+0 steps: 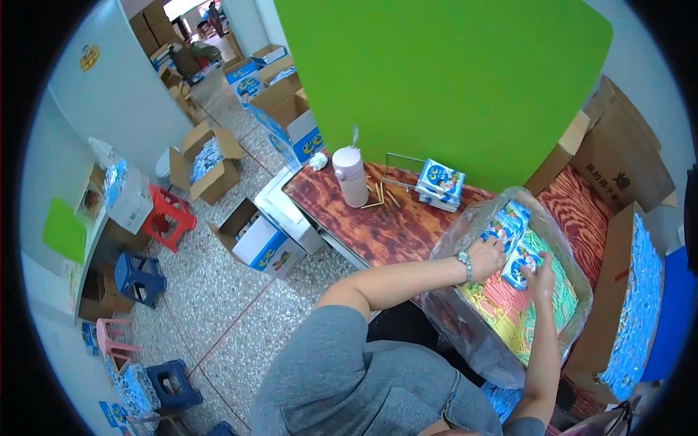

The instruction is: Sorting and counting small blue packets into a large plastic container.

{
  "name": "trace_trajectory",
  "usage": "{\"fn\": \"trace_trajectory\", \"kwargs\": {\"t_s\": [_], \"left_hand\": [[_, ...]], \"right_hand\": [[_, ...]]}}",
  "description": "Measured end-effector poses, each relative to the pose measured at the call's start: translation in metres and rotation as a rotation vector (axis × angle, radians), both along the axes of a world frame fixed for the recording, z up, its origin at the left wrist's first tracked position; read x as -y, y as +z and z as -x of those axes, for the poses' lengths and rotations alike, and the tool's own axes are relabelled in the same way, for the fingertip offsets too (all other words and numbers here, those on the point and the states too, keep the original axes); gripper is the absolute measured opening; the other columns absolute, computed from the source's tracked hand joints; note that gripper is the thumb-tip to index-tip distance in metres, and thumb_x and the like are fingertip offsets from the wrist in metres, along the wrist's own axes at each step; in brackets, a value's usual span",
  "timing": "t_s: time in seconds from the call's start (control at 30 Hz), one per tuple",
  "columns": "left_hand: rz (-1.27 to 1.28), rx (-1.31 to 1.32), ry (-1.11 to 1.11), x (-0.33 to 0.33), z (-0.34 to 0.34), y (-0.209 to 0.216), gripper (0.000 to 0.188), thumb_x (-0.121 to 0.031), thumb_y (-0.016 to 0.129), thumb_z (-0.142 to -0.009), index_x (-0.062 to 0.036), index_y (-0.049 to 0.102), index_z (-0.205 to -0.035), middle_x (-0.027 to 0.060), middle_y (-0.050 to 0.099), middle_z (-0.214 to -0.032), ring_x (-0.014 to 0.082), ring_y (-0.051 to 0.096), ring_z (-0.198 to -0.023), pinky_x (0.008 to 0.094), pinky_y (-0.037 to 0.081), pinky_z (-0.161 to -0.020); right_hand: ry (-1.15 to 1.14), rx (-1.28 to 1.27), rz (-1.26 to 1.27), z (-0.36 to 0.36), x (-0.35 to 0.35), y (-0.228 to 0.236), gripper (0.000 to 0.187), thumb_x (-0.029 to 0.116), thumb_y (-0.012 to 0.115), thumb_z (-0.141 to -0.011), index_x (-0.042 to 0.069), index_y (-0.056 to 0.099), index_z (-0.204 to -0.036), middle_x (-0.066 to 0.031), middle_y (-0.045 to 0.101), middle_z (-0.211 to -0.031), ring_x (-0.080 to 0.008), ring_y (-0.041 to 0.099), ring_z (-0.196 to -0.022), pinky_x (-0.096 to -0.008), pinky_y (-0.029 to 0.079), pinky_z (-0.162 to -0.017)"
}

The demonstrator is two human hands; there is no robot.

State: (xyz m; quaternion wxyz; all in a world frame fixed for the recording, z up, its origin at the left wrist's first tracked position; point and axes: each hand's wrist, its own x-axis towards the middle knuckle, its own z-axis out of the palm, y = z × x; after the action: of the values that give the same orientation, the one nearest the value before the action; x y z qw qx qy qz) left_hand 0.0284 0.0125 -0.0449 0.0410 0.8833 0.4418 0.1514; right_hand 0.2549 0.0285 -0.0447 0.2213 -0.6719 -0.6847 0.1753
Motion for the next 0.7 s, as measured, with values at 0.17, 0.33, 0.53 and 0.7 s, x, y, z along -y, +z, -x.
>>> {"fn": "trace_trajectory", "kwargs": {"t_s": [0.17,0.33,0.53,0.7], "left_hand": [[-0.031,0.056,0.005,-0.006,-0.005,-0.001,0.022,-0.017,0.068,-0.072,-0.0046,0.067,-0.090,0.0149,0.059,-0.104,0.0321,0.055,-0.104,0.0437,0.051,-0.077],[-0.017,0.112,0.030,-0.008,-0.006,-0.005,0.021,-0.017,0.067,-0.075,-0.0020,0.065,-0.089,0.0168,0.058,-0.106,0.0325,0.055,-0.105,0.0445,0.051,-0.078],[-0.088,0.502,0.052,0.000,-0.011,0.019,0.048,-0.034,0.073,-0.078,0.0008,0.056,-0.106,0.0198,0.054,-0.112,0.0372,0.053,-0.105,0.0469,0.046,-0.091],[0.416,0.820,0.005,0.008,-0.021,0.051,0.039,-0.033,0.076,-0.075,-0.0003,0.056,-0.079,0.0204,0.062,-0.086,0.0299,0.061,-0.080,0.0429,0.047,-0.068]], "right_hand": [[0.040,0.070,-0.199,-0.015,-0.005,-0.001,0.072,0.013,0.072,-0.080,0.008,0.034,-0.142,-0.0129,0.057,-0.059,-0.0249,0.058,-0.053,-0.0405,0.043,-0.051],[-0.003,0.512,-0.109,0.005,0.009,0.037,0.066,0.017,0.064,-0.088,0.015,0.031,-0.146,-0.0252,0.064,-0.073,-0.0425,0.063,-0.067,-0.0523,0.045,-0.059],[0.164,0.153,-0.437,-0.001,0.025,0.062,0.068,0.007,0.059,-0.093,0.017,0.025,-0.151,-0.0176,0.065,-0.082,-0.0270,0.063,-0.068,-0.0356,0.047,-0.060],[0.176,-0.613,-0.251,0.031,0.059,0.091,0.068,-0.002,0.057,-0.093,0.008,0.023,-0.151,-0.0005,0.059,-0.101,-0.0041,0.054,-0.090,-0.0191,0.042,-0.071]]}}
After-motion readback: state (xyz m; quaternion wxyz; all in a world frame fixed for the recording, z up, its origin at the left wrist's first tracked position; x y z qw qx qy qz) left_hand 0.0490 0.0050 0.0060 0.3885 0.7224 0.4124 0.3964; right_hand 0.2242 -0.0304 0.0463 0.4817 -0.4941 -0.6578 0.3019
